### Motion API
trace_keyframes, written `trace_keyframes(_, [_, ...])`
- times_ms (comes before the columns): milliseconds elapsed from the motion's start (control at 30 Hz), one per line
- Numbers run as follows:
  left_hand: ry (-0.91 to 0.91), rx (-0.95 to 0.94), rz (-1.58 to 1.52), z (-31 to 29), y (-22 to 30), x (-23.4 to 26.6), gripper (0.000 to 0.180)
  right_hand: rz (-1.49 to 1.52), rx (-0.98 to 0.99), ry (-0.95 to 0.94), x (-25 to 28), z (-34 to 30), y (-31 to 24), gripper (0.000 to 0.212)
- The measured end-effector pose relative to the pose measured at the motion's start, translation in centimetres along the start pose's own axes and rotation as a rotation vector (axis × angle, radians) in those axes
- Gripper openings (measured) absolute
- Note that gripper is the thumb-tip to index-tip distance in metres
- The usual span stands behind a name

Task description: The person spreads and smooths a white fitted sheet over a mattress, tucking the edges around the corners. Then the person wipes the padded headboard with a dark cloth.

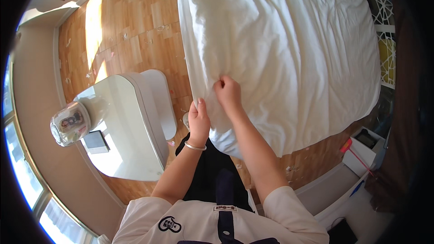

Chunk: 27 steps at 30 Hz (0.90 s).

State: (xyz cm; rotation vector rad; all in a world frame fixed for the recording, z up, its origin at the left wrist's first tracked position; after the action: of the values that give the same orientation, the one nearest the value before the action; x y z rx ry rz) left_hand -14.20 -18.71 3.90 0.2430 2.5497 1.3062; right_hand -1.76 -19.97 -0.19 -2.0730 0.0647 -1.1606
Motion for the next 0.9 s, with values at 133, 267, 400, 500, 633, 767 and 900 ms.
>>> trace_keyframes(133, [0.019,0.043,-0.074,1.1,-0.2,0.7,0.027,-0.015,0.098,0.151,-0.1,-1.1,-0.1,0.018])
trace_keyframes(267, [-0.061,0.036,0.141,0.7,-1.6,-0.6,0.025,-0.099,-0.098,-0.243,-0.2,0.6,-0.3,0.028])
trace_keyframes(400, [-0.065,0.106,0.003,1.7,-2.1,0.4,0.028,0.219,-0.119,-0.446,-0.7,1.8,2.6,0.026])
trace_keyframes(500, [-0.060,0.149,0.001,3.5,-2.2,2.4,0.035,1.048,-0.253,-0.535,2.3,0.8,2.1,0.025])
trace_keyframes(633, [-0.128,0.062,-0.014,3.3,-2.1,-0.7,0.041,0.839,-0.281,-0.632,3.7,0.2,2.1,0.023])
trace_keyframes(767, [-0.104,0.295,-0.116,3.8,-3.9,-0.4,0.036,0.435,-0.041,-0.484,2.9,-0.3,1.2,0.026])
trace_keyframes(900, [0.009,0.335,-0.165,4.7,-3.6,0.9,0.026,-0.048,-0.124,0.091,4.9,0.3,3.3,0.047])
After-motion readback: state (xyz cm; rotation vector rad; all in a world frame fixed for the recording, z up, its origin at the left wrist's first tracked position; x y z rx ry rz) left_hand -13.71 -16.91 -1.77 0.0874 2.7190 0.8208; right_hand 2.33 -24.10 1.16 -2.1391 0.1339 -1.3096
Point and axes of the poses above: each hand's wrist, its own z-axis towards the middle knuckle, its own x-axis out of the back of the hand, y = z × x, the point moved 1 cm from there along z, towards the middle knuckle, and after that the axes turned 1 degree about y, right-handed, at the moved point
